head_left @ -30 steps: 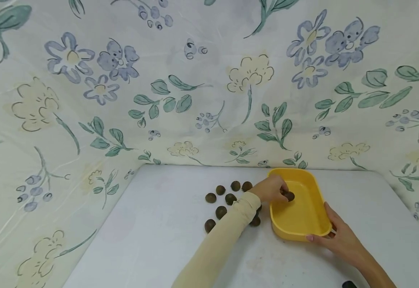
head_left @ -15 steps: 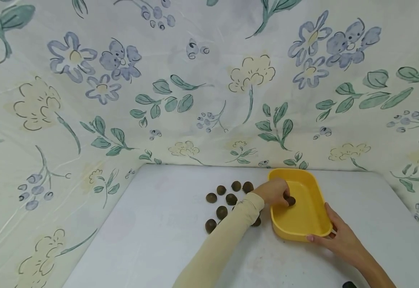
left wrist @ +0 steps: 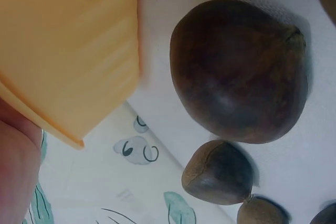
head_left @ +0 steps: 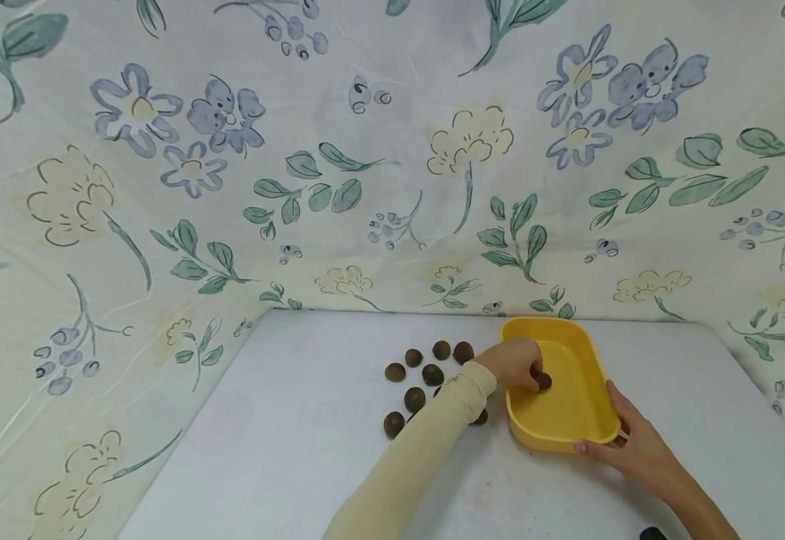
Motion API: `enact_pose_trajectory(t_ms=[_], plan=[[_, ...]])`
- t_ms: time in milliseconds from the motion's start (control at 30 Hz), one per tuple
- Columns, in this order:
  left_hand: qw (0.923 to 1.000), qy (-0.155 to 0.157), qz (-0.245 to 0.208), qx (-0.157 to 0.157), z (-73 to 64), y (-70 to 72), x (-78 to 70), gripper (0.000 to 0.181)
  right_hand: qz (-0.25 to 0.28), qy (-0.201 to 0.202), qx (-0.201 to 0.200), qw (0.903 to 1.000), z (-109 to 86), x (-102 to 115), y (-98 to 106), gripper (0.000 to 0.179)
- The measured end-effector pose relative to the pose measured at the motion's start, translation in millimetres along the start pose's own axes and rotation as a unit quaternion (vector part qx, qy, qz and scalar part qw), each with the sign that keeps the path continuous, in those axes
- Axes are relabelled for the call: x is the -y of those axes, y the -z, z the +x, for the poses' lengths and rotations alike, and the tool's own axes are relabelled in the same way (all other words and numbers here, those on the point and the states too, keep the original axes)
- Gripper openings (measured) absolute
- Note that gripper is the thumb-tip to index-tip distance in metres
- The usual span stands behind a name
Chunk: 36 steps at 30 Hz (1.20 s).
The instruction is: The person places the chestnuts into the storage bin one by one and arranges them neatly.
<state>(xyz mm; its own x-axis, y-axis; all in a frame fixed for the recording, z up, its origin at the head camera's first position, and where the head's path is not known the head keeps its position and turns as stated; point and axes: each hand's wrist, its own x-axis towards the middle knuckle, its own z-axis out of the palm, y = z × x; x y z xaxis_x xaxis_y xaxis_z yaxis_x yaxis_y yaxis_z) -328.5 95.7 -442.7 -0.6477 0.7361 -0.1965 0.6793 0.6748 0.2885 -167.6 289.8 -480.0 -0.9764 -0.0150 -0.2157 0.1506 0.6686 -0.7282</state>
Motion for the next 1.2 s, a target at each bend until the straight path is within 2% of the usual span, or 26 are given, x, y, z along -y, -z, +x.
enact_pose_trajectory(t_ms=[200, 333, 433, 533, 667, 833, 1033, 1133, 1200], plan=[[1.0, -0.005, 0.0, 0.003, -2.5, -2.4, 2.4, 0.016, 0.002, -0.005, 0.004, 1.0, 1.5, -0.1, -2.0, 0.13], [0.9991, -0.007, -0.04, -0.01, -8.0, -0.1, 7.6, 0.027, 0.004, -0.007, 0.005, 1.0, 2.7, -0.8, -2.8, 0.13], [0.9968, -0.011, -0.072, -0.034, -16.8, 7.5, 13.4, 0.039, 0.006, -0.004, 0.006, 1.0, 3.2, -1.1, -2.4, 0.13], [0.9917, -0.02, -0.106, -0.07, -33.6, 19.3, 21.7, 0.044, 0.01, -0.005, 0.008, 0.9999, 4.2, -0.5, -1.1, 0.129], [0.9804, -0.028, -0.154, -0.119, -65.1, 34.1, 38.5, 0.043, 0.008, -0.001, 0.005, 1.0, 5.4, 1.5, 0.3, 0.13], [0.9681, -0.011, -0.181, -0.173, -102.6, 47.0, 62.1, 0.037, 0.001, -0.001, -0.004, 1.0, 6.4, 2.7, 2.1, 0.131], [0.9481, 0.018, -0.208, -0.24, -142.5, 48.9, 93.7, 0.033, -0.002, 0.009, -0.009, 0.9999, 7.1, 1.8, 1.9, 0.13], [0.9374, 0.031, -0.225, -0.264, -157.1, 44.6, 111.0, 0.032, -0.002, 0.009, -0.009, 0.9999, 8.3, 0.3, 1.7, 0.13], [0.9331, 0.047, -0.23, -0.273, -165.2, 40.0, 121.9, 0.031, -0.002, 0.003, -0.005, 1.0, 8.9, -0.9, 1.6, 0.131]])
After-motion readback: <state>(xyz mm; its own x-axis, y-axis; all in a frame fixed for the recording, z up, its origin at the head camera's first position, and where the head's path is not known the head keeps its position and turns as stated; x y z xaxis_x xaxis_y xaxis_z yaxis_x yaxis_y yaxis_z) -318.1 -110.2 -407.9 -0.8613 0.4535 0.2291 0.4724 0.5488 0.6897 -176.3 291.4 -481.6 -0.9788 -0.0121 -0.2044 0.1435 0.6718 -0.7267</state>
